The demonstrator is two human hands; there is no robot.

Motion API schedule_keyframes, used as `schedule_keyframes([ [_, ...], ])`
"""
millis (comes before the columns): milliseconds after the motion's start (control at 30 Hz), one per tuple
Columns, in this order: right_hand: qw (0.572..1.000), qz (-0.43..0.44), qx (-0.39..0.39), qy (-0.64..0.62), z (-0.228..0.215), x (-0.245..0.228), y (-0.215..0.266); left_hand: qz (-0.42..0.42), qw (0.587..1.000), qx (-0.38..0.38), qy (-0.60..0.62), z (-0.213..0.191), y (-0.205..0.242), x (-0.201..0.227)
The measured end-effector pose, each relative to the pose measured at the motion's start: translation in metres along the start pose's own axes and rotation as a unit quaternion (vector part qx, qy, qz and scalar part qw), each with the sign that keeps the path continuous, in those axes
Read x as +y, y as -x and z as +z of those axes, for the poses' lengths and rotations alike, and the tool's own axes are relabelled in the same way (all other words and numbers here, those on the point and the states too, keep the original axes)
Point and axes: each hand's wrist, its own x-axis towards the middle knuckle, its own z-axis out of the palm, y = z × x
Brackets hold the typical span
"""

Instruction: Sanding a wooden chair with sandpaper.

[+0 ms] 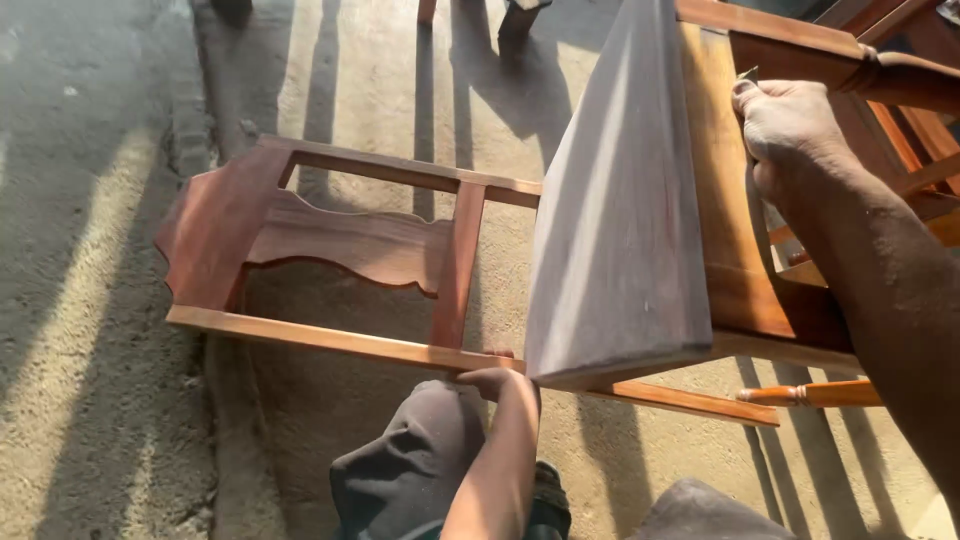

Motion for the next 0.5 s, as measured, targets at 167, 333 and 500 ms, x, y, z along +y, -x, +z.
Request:
schedule_keyframes([
  [167, 0.998, -0.059, -0.028, 0.002, 0.017, 0.068, -0.029, 0.007, 0.992, 0.120, -0.039, -0.014, -0.031, -0.024],
  [333, 0.996, -0.042, -0.046, 0.056, 0.059, 0.069, -0.008, -0.010, 0.994, 0.071, -0.086, 0.007, -0.029, -0.032],
  [500, 0.998, 0.055, -0.016, -0.027, 0.068, 0.153, -0.055, -0.036, 0.990, 0.041, -0.131, 0.014, -0.025, -0.050],
])
